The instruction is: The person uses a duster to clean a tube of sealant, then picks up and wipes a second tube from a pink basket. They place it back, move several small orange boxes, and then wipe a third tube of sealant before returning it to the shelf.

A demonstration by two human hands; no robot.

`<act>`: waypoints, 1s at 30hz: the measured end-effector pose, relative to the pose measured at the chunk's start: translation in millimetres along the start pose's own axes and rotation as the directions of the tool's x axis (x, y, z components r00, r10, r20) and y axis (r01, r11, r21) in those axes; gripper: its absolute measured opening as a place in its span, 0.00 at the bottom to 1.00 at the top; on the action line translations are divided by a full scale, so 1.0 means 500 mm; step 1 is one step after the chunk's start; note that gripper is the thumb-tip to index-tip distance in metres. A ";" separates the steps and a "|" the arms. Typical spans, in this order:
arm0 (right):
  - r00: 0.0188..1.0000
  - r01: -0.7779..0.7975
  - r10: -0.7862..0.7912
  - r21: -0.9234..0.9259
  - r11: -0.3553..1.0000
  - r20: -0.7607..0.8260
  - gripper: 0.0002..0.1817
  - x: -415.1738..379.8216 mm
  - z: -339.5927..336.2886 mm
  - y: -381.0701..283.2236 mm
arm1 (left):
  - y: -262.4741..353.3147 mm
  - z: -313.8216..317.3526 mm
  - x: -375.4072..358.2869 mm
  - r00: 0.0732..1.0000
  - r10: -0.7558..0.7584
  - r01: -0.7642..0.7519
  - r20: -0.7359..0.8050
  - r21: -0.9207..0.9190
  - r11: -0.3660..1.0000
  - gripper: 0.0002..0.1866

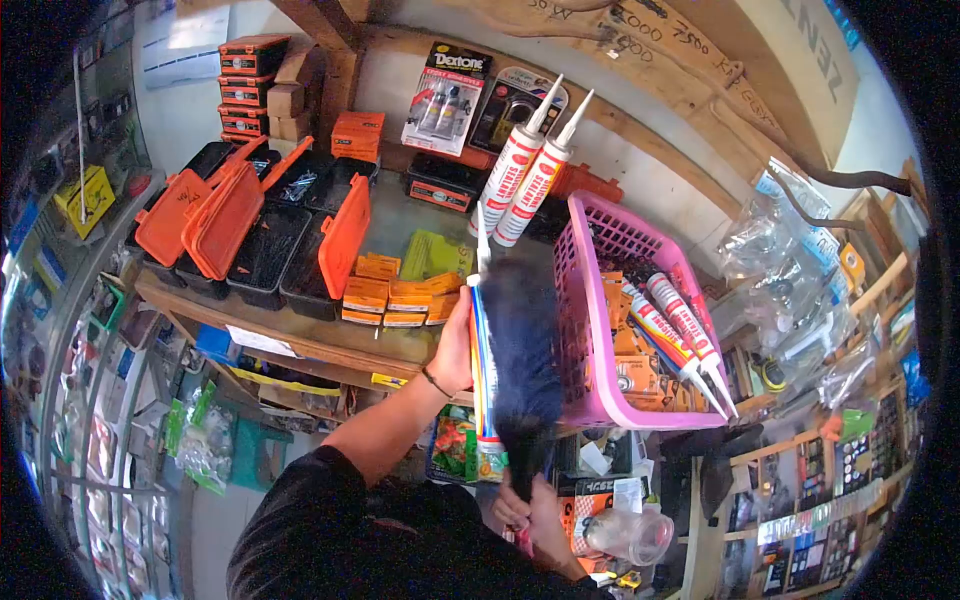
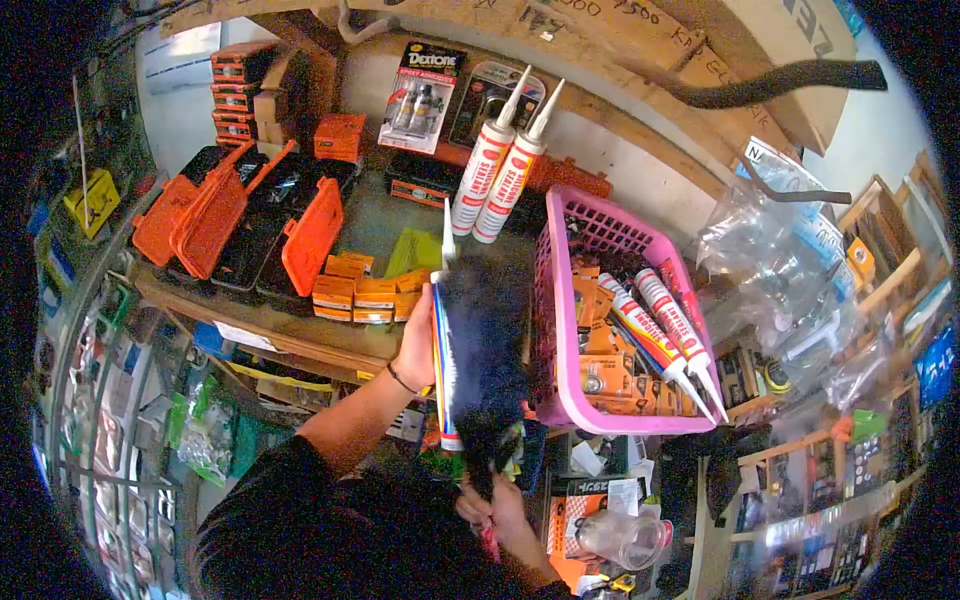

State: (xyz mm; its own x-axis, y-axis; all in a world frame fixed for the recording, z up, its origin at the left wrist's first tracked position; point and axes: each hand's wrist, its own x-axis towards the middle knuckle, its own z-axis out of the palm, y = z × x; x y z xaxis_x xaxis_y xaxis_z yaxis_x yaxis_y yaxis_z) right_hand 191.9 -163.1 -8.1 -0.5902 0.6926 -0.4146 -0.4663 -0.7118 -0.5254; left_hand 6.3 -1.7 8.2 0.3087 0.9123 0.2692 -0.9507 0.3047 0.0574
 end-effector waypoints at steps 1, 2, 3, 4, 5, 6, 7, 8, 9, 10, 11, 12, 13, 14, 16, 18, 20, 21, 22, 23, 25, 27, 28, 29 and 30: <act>0.997 -0.053 0.058 -0.103 0.993 0.052 0.22 0.001 0.006 0.006 | -0.001 -0.002 0.000 1.000 0.017 -0.017 -0.009 -0.037 0.999 0.26; 0.997 -0.051 0.056 -0.103 0.993 0.044 0.22 0.000 0.017 0.012 | -0.001 -0.018 0.003 1.000 0.013 -0.014 -0.009 -0.045 0.999 0.26; 0.983 -0.001 -0.027 -0.152 0.988 -0.179 0.21 0.000 0.035 0.017 | 0.002 -0.048 0.009 0.998 -0.014 0.012 0.063 0.031 0.999 0.25; 0.915 0.039 -0.119 -0.210 0.977 -0.386 0.21 0.001 0.055 0.022 | 0.008 -0.046 0.012 0.990 -0.047 0.032 0.135 0.111 0.993 0.23; 0.797 0.064 -0.214 -0.274 0.959 -0.564 0.20 0.002 0.065 0.025 | 0.012 -0.043 0.013 0.975 -0.084 0.044 0.204 0.192 0.980 0.22; 0.942 0.080 -0.124 -0.150 0.985 -0.313 0.21 -0.002 0.018 0.010 | 0.006 -0.040 0.009 0.996 -0.045 0.037 0.081 0.104 0.994 0.23; 0.990 0.136 -0.139 -0.091 0.987 -0.030 0.22 0.002 0.009 -0.007 | 0.003 0.010 -0.006 0.999 -0.016 0.016 -0.045 0.016 1.000 0.24; 0.991 0.134 -0.135 -0.037 0.990 -0.020 0.22 0.005 0.013 -0.007 | 0.007 -0.030 0.005 0.998 -0.007 0.008 0.057 -0.030 1.000 0.26; 0.991 0.131 -0.131 0.020 0.991 -0.009 0.22 0.007 0.018 -0.004 | 0.011 -0.058 0.014 0.974 -0.055 0.086 0.219 -0.131 0.988 0.26; 0.991 0.133 -0.133 0.020 0.991 -0.011 0.22 0.008 0.019 0.001 | 0.008 -0.031 0.010 0.997 -0.045 0.050 0.058 -0.088 0.995 0.26; 0.992 0.122 -0.123 -0.033 0.992 -0.011 0.21 0.007 0.020 0.009 | 0.005 0.006 0.001 0.994 -0.026 0.022 -0.106 -0.039 0.999 0.26; 0.994 0.110 -0.112 -0.088 0.990 -0.011 0.21 0.008 0.021 0.015 | 0.010 0.022 -0.008 0.988 -0.080 0.078 -0.132 -0.017 0.997 0.27; 0.994 0.111 -0.113 -0.090 0.990 -0.012 0.21 0.008 0.022 0.014 | 0.013 0.020 -0.009 0.988 -0.080 0.078 -0.130 -0.018 0.997 0.27; 0.992 0.117 -0.117 -0.003 0.993 -0.039 0.21 0.006 0.024 0.008 | 0.013 0.015 -0.007 0.996 -0.058 0.054 -0.063 -0.058 0.997 0.26; 0.983 0.123 -0.139 0.131 0.984 0.118 0.23 0.015 0.015 0.000 | 0.019 -0.001 -0.002 0.980 -0.071 0.093 0.184 -0.112 0.989 0.25; 0.988 0.103 -0.112 0.082 0.991 0.103 0.22 0.018 0.015 0.018 | 0.008 -0.012 0.006 0.994 -0.102 0.099 -0.037 -0.066 0.993 0.29; 0.994 0.076 -0.072 -0.046 0.996 0.086 0.21 0.019 0.028 0.024 | 0.011 0.008 -0.002 0.975 -0.223 0.218 -0.016 -0.140 0.966 0.31; 0.994 0.085 -0.081 -0.051 0.995 0.079 0.21 0.017 0.035 0.018 | 0.009 -0.012 -0.007 0.974 -0.206 0.203 -0.094 -0.043 0.978 0.31; 0.991 0.132 -0.130 -0.070 0.989 0.041 0.21 0.015 0.042 0.013 | 0.006 -0.004 -0.012 0.979 -0.189 0.184 -0.075 -0.074 0.980 0.32; 0.984 0.178 -0.178 -0.092 0.980 0.009 0.21 0.015 0.045 0.008 | 0.006 0.005 -0.014 0.984 -0.168 0.162 -0.058 -0.101 0.982 0.32; 0.984 0.176 -0.175 -0.050 0.983 0.018 0.21 0.018 0.035 0.011 | 0.007 -0.002 0.001 0.990 -0.137 0.135 -0.019 -0.060 0.989 0.30; 0.990 0.134 -0.129 -0.076 0.988 0.065 0.21 0.019 0.031 0.022 | 0.008 -0.010 -0.003 0.989 -0.148 0.145 -0.024 -0.108 0.984 0.30; 0.991 0.097 -0.087 -0.096 0.991 0.096 0.19 0.015 0.042 0.013 | 0.011 -0.019 -0.011 0.977 -0.209 0.205 -0.047 -0.081 0.975 0.31; 0.992 0.093 -0.083 -0.101 0.991 0.099 0.19 0.014 0.042 0.009 | 0.011 -0.028 -0.017 0.961 -0.267 0.263 -0.075 -0.059 0.963 0.31; 0.993 0.104 -0.101 -0.053 0.993 0.058 0.20 0.015 0.041 0.003 | 0.003 -0.033 -0.011 0.982 -0.175 0.172 -0.074 -0.046 0.984 0.31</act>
State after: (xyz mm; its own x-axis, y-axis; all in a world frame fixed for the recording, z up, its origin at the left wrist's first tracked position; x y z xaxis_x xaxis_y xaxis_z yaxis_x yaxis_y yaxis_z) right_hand 173.4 -161.6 3.1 -0.5775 0.7529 -0.3157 -0.4895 -0.6288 -0.6041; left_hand 3.9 -1.8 -9.0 0.4715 0.8626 0.1831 -0.8811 0.4693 0.0582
